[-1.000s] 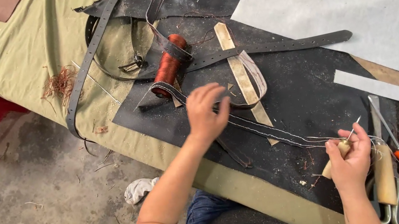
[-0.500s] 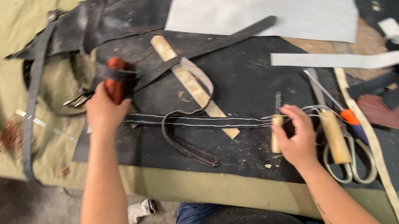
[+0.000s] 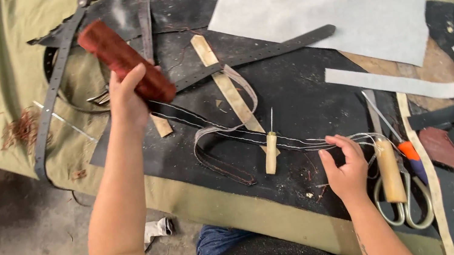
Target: Scraping a leather strip to thin it down using a skiving knife and performing other leatherworking tasks with an awl and scissors.
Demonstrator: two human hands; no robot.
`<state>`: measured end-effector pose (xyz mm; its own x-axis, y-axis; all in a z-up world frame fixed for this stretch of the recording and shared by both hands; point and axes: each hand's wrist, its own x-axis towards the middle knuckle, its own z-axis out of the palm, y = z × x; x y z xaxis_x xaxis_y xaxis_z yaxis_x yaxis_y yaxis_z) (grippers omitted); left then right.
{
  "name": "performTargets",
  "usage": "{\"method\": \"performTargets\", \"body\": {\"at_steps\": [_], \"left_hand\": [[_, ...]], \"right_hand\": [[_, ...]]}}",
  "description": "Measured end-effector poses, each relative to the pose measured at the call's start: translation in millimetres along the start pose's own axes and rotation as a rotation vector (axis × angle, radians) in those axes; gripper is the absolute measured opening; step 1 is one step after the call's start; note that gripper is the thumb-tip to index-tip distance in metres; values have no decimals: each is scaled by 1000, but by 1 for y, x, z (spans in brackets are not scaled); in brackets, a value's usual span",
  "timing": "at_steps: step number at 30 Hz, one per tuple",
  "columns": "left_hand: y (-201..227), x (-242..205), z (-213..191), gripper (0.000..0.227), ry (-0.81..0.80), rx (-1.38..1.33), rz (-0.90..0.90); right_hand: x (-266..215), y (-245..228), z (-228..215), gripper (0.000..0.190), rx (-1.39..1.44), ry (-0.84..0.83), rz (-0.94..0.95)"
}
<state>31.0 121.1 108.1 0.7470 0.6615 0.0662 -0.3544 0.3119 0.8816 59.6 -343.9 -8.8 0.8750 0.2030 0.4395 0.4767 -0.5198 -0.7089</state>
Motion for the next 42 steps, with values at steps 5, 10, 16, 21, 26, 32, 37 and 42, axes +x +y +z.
{"method": "performTargets", "body": {"at_steps": [5,10,16,21,26,32,37,42], "left_hand": [[-11,-7,15,41,59,-161,-99],[-26,-45,48,48,-85,-308,-126],[-77,-121,121,58,-254,-432,-290],[-78,-121,118,57,-370,-397,-317],[-61,-116,117,51,-386,-372,-314],[-57,-98,102,47,-254,-330,-178],[-71,-92,100,40,-213,-320,-44],[-40,-92,106,36,-109,-485,-76]], "right_hand": [[1,-5,-2,28,-17,-17,-10],[13,-44,3,49,-25,-9,2],[60,-164,31,121,320,-387,79],[54,-154,39,115,425,-599,252],[41,-114,29,50,657,-798,232],[32,-68,-8,53,817,-545,123],[34,-76,-40,46,970,-309,26],[22,-59,-43,47,1038,-271,28]]}}
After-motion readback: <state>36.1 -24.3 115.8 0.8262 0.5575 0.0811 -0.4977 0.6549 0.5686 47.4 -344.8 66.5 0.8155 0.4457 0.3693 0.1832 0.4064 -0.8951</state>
